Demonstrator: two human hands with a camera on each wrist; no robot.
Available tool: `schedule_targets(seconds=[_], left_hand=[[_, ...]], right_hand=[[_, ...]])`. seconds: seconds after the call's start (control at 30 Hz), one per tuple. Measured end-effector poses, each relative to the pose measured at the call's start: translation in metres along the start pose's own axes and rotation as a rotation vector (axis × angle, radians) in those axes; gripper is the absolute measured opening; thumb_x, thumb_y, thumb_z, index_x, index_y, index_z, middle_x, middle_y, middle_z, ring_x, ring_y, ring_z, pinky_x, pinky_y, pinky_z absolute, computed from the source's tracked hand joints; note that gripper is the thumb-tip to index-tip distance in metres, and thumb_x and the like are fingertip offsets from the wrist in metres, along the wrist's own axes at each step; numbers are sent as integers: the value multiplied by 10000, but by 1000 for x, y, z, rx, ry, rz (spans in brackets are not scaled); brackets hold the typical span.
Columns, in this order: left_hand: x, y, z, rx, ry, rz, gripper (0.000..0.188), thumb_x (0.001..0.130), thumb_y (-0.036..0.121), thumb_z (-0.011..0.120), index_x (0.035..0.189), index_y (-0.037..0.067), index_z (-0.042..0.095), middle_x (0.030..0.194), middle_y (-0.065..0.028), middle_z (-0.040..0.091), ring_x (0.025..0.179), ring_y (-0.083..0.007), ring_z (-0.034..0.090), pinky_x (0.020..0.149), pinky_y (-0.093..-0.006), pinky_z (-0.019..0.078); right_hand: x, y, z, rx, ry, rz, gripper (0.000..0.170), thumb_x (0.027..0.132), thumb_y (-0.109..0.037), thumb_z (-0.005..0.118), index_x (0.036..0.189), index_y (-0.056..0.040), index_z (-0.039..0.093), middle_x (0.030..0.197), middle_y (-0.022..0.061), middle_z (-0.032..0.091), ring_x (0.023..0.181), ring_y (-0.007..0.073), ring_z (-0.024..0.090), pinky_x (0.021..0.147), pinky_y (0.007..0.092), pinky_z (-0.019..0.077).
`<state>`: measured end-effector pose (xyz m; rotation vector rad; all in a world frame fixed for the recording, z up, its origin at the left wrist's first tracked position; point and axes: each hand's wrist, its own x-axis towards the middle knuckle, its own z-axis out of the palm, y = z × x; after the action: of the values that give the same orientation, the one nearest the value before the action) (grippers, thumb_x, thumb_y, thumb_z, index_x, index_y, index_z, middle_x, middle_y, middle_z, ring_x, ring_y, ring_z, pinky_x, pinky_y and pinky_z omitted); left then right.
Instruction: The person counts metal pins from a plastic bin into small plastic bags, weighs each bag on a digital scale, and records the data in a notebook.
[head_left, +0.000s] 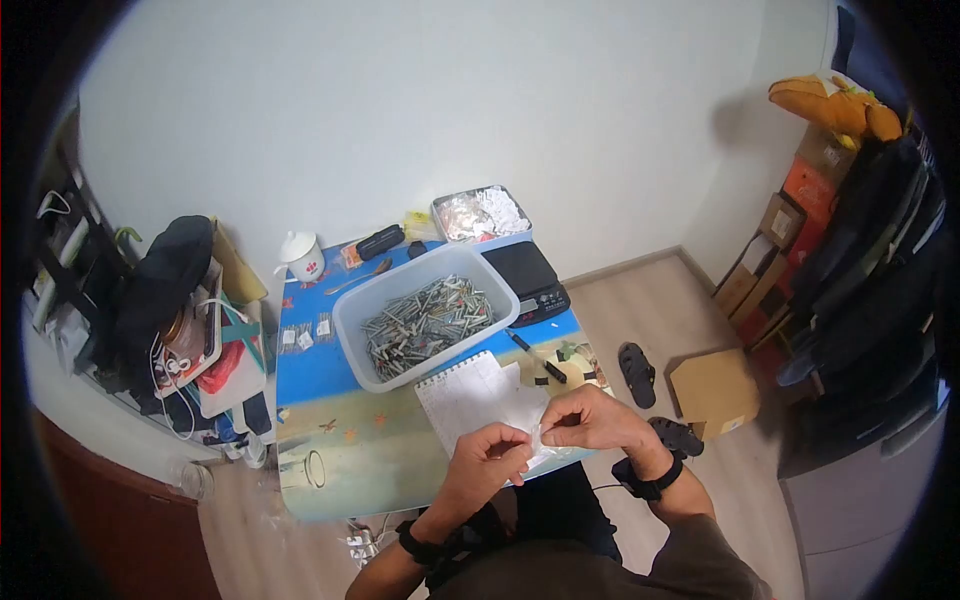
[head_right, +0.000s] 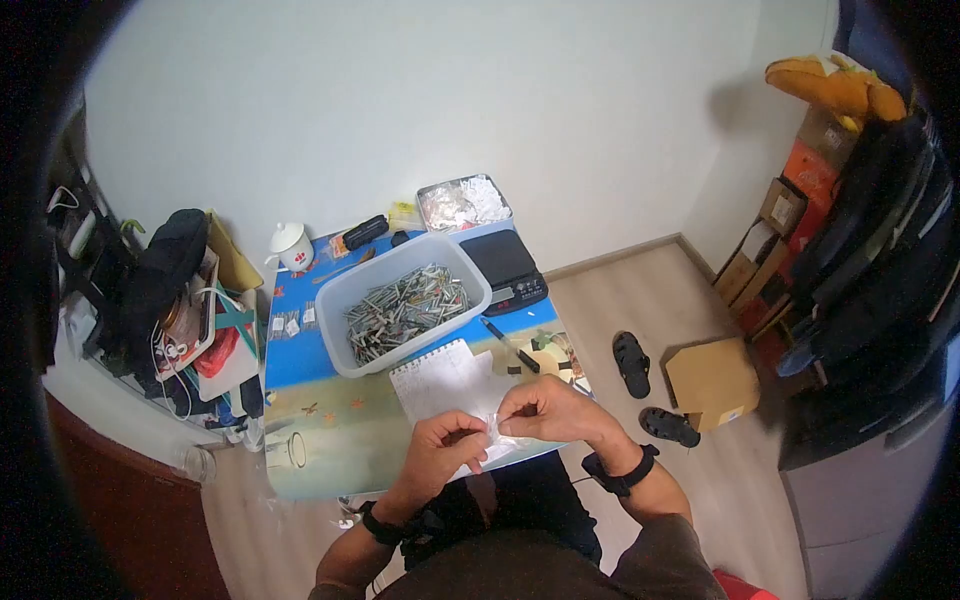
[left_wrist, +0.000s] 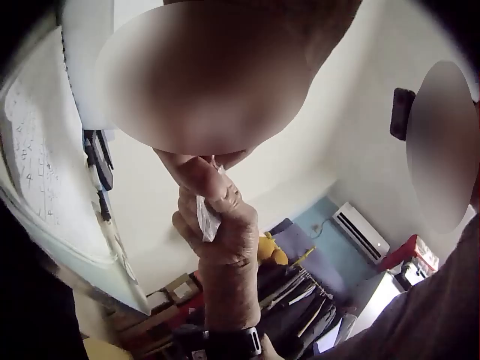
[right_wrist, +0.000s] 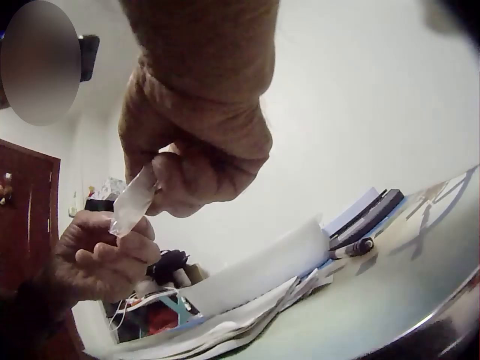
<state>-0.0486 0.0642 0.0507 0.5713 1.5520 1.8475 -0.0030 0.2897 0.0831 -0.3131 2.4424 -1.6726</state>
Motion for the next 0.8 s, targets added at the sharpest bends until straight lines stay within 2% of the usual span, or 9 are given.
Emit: schedule_targets(seconds=[0.2, 0.27, 0.3, 0.37, 0.5, 0.57, 0.6, 0.7, 0.8], left_hand=[[-12, -15, 5, 52, 45, -87, 116, 922, 51, 640, 988, -43, 653, 809, -86, 681, 636, -104, 637, 557, -235, 539], [-15, -16, 6, 27, 65, -104, 125, 923, 66, 642, 992, -37, 660, 813, -72, 680, 642, -101, 638, 555, -231, 533], [-15, -16, 7, 1, 81, -116, 135, 923, 81, 644, 995, -31, 668, 816, -58, 680, 647, -98, 638, 552, -228, 528], [-15, -17, 10, 2, 110, -117, 133, 923, 83, 646, 986, -32, 669, 815, -58, 681, 648, -95, 638, 552, -226, 527], [-13, -17, 18, 101, 154, -105, 137, 927, 101, 649, 955, -31, 673, 804, -62, 687, 665, -83, 634, 551, -224, 524], [-14, -17, 24, 137, 175, -49, 135, 925, 101, 654, 950, -30, 673, 777, -56, 685, 655, -78, 629, 546, -222, 517], [-15, -18, 27, 169, 208, 15, 133, 923, 101, 659, 946, -29, 674, 751, -50, 683, 645, -73, 624, 541, -220, 510], [-15, -27, 30, 273, 279, 67, 109, 908, 84, 675, 929, -23, 674, 701, -47, 675, 609, -65, 613, 532, -219, 496], [-16, -31, 31, 398, 271, 125, 117, 910, 81, 687, 922, -34, 672, 738, -53, 689, 651, -80, 650, 533, -219, 513]], right_hand=[[-6, 5, 12, -20, -37, 3, 131, 817, -40, 762, 926, -8, 695, 788, 39, 649, 713, 112, 596, 655, 268, 478], [-8, 2, 24, -211, 388, -207, 211, 777, -113, 804, 928, -25, 686, 767, 66, 624, 692, 173, 605, 657, 276, 479], [-9, 0, 25, -207, 385, -210, 211, 777, -113, 804, 928, -25, 686, 767, 66, 624, 692, 173, 605, 657, 276, 479], [-13, -4, 29, -425, 684, -454, 295, 735, -219, 838, 888, -37, 662, 742, 82, 607, 641, 224, 598, 615, 288, 476], [-28, -3, 50, -321, 556, -277, 346, 719, -294, 847, 822, -40, 637, 709, 79, 600, 588, 227, 591, 555, 300, 461], [-27, -3, 57, -384, 480, -135, 314, 704, -241, 842, 773, -33, 617, 720, 121, 624, 633, 303, 644, 587, 377, 501], [-28, -4, 57, -374, 486, -117, 261, 724, -213, 826, 770, -27, 649, 711, 130, 635, 631, 290, 651, 582, 343, 498], [-29, 2, 59, -140, 513, -38, 187, 758, -170, 799, 808, -27, 689, 724, 129, 652, 630, 265, 660, 576, 327, 495], [-29, 15, 59, -46, 487, -46, 131, 784, -130, 770, 850, -31, 715, 738, 128, 665, 625, 244, 665, 572, 334, 498]])
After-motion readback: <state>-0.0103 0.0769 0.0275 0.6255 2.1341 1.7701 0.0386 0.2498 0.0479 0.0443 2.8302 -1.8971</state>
